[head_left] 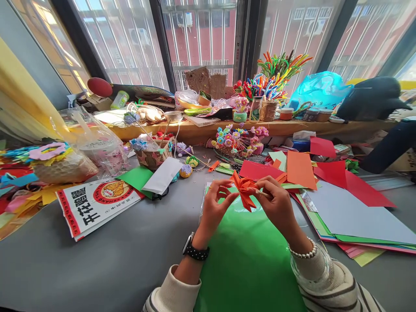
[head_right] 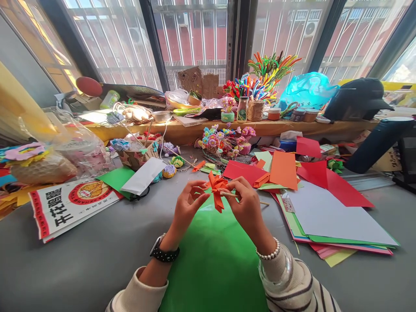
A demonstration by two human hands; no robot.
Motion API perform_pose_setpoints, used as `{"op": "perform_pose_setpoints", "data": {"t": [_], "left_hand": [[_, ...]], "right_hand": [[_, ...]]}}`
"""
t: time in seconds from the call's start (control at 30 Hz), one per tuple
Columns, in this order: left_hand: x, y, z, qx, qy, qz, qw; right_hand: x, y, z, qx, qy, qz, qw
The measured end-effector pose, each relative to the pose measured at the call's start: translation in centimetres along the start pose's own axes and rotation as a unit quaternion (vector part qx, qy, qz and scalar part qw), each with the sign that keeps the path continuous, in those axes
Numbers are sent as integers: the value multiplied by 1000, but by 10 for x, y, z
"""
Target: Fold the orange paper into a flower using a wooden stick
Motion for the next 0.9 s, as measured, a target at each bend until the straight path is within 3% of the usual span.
{"op": "perform_pose_setpoints", "data": {"t": [0.13,0.27,0.47,0.67,0.9], "left_hand": [[6,0,2,-24,-75,-58,995],[5,0,2,12,-89,-62,994],[4,2,-1,-12,-8,45,999],[2,2,-1,-40,113,152,981],[5,5,-1,-153,122,216,957]], "right_hand": [[-2,-3,1,-14,5,-8,1000],[-4,-5,1,-38,1,-23,999],[-2,5,0,-34,-7,-31,999],[-1,11,-2,-123,11,-66,990],[-5,14,-6,-186,-8,-124,975]]}}
Point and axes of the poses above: each hand's wrist, its own z-axis away from the middle knuckle, its own y-axis out of the back of the hand, x = y × z, the point moved 1 cm from there along -z, towards the middle knuckle, and after that the axes turned 8 degrees about -z, right-handed, at the moved point
